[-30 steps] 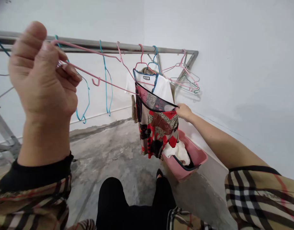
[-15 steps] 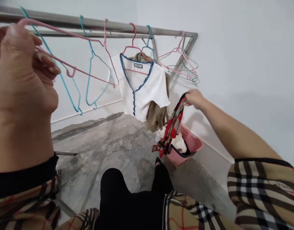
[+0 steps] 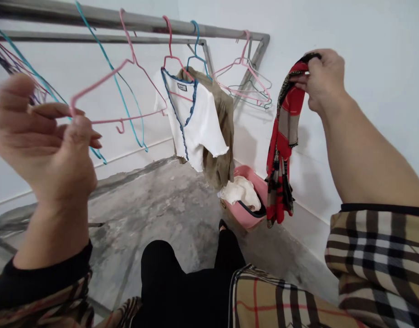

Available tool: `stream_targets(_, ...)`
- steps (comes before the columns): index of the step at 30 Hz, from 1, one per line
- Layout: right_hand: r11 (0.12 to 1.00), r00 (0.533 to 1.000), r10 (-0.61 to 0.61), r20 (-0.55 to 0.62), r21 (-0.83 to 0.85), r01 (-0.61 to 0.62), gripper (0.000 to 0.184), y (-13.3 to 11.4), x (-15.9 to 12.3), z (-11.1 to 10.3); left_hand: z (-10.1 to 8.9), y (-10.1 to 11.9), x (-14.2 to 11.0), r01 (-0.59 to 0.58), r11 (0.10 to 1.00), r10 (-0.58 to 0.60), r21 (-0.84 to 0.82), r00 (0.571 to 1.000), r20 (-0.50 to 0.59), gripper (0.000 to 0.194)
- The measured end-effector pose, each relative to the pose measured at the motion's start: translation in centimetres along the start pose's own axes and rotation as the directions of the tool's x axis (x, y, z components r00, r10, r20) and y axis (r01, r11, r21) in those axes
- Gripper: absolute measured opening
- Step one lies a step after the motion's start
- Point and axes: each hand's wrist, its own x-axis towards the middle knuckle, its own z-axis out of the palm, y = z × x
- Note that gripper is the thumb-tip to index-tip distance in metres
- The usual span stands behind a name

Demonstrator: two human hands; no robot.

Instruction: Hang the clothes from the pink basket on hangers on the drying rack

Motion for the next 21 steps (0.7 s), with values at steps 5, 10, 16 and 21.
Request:
stream_targets(5, 0.994, 0.996, -0.088, -0.019, -0.069, 0.086, 0.044, 2.1, -0.1, 1.5, 0.9, 1.8, -1.8, 0.126, 0.992, -0.126, 0.015, 0.991, 0.037, 0.055)
stream_targets(10, 0.852, 0.963, 0.05, 0.264, -0.514, 0.097, 0.033, 5.4, -2.6, 4.1, 0.6, 2.4, -5.8, 0.388, 0.916, -0.393, -0.099, 0.918, -0.042, 0.052)
stream_targets(16, 0.814, 0.863, -0.213, 0.459, -0.404, 0.416, 0.034, 2.3, -5.6, 10.3, 0.6, 0.1, -18.5, 0.668, 0.736, -0.676, 0.11, 0.734, 0.061, 0.038)
stream_targets(21, 0.638, 0.581, -0.636, 0.508, -0.077, 0.766, 0.037, -4.1, -7.6, 16.4, -1.5, -1.7, -33.2, 0.659, 0.476, -0.874, 0.583, 0.429, 0.23, 0.036)
